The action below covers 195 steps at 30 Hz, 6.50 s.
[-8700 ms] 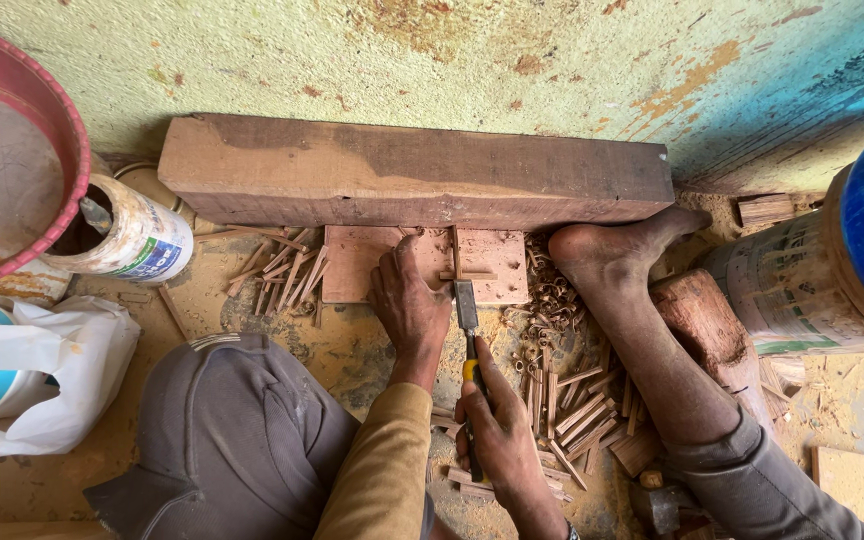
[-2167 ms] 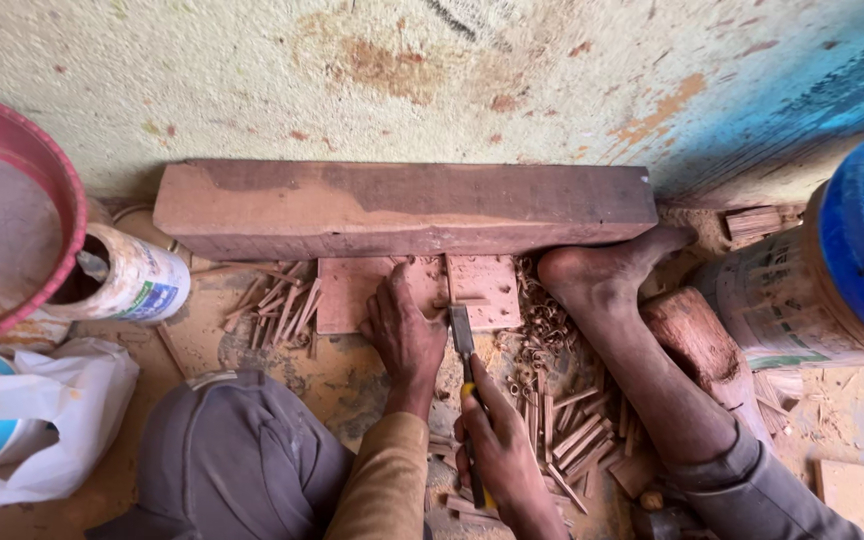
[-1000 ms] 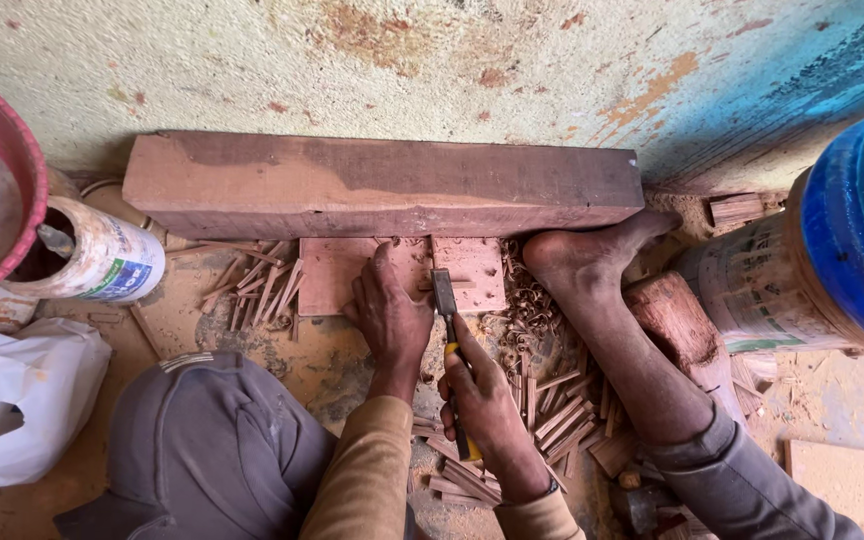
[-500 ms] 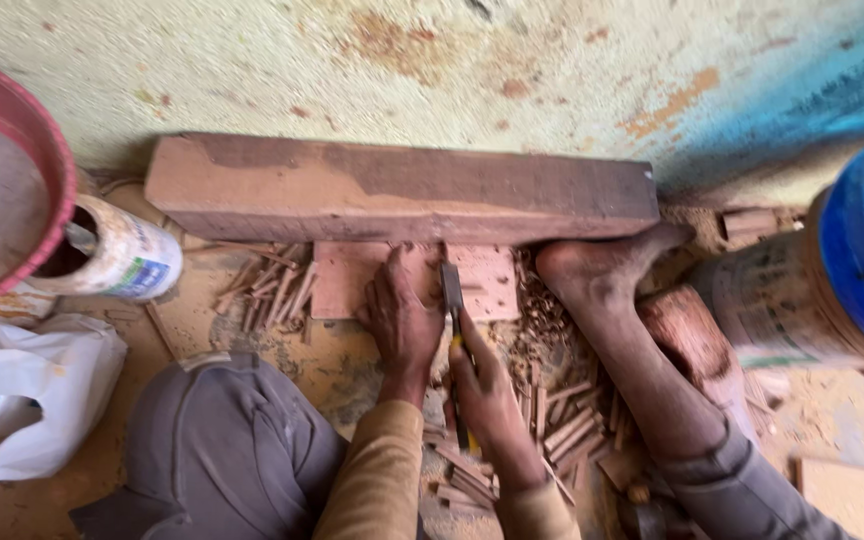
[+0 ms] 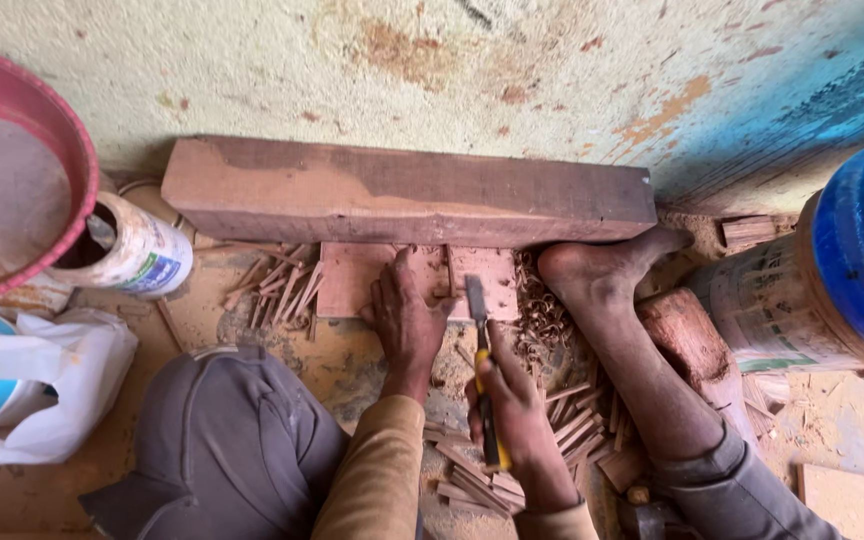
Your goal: The person sits on the floor and uses a chisel to carve small wooden dowels from a rectangular block of wood. They hold the wood block steady with their bare feet and left hand while striking the chisel with their right hand to produce thin wooden strips.
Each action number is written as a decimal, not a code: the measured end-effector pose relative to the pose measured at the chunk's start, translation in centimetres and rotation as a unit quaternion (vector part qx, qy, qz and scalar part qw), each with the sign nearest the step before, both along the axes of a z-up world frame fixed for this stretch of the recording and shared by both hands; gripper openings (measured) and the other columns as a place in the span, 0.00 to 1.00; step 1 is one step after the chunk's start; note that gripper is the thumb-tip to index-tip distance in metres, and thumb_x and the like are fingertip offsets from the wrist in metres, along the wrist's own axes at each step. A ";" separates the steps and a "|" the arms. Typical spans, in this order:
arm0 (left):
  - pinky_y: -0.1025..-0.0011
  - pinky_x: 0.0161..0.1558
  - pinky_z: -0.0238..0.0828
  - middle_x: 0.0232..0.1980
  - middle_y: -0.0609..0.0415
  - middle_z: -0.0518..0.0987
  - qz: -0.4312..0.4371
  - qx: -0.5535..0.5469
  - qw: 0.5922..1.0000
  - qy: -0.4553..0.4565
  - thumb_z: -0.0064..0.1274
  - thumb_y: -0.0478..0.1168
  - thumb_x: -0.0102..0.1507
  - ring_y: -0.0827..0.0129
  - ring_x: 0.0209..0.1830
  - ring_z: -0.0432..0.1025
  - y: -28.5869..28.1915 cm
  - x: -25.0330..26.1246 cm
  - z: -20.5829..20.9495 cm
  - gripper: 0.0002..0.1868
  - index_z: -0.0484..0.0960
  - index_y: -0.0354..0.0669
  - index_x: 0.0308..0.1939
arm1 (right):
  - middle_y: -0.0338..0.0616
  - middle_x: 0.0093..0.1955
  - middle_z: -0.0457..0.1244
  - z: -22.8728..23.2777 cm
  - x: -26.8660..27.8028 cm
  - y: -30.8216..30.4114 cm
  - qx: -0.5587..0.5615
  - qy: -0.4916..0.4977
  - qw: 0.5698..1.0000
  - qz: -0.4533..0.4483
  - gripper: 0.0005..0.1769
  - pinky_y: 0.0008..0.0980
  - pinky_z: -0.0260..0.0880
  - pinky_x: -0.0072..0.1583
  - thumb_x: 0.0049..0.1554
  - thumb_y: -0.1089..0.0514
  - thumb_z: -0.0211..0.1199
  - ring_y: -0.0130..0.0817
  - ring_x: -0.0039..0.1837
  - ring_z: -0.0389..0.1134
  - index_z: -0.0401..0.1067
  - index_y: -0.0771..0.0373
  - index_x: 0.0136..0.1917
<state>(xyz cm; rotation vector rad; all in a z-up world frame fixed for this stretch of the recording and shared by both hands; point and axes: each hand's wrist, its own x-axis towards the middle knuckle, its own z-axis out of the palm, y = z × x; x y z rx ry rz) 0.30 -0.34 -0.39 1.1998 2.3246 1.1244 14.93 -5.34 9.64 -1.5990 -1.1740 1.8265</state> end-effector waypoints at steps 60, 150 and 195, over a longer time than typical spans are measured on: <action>0.49 0.70 0.53 0.72 0.45 0.69 -0.003 -0.057 0.998 0.021 0.78 0.53 0.42 0.52 0.71 0.62 0.8 0.2 -1.3 0.60 0.60 0.49 0.74 | 0.44 0.37 0.63 -4.6 4.5 -2.1 0.023 0.098 0.993 -0.062 0.35 0.24 0.67 0.36 0.67 0.57 0.54 0.27 0.35 0.65 0.51 0.60 0.85; 0.70 0.37 0.80 0.40 0.54 0.84 0.023 0.221 0.975 0.011 0.65 0.34 0.60 0.68 0.39 0.80 -0.3 0.2 -3.3 0.10 0.86 0.44 0.44 | 0.38 0.32 0.58 0.3 4.7 -3.0 -0.109 0.047 0.987 -0.111 0.36 0.28 0.62 0.31 0.67 0.50 0.49 0.28 0.27 0.56 0.43 0.35 0.84; 0.50 0.58 0.65 0.59 0.42 0.75 -0.017 0.027 0.999 0.044 0.73 0.45 0.51 0.49 0.60 0.70 -0.4 -0.6 0.6 0.44 0.67 0.41 0.67 | 0.38 0.33 0.59 -2.2 -1.4 0.0 -0.110 0.081 0.990 -0.023 0.36 0.27 0.65 0.29 0.66 0.53 0.45 0.26 0.27 0.58 0.41 0.40 0.85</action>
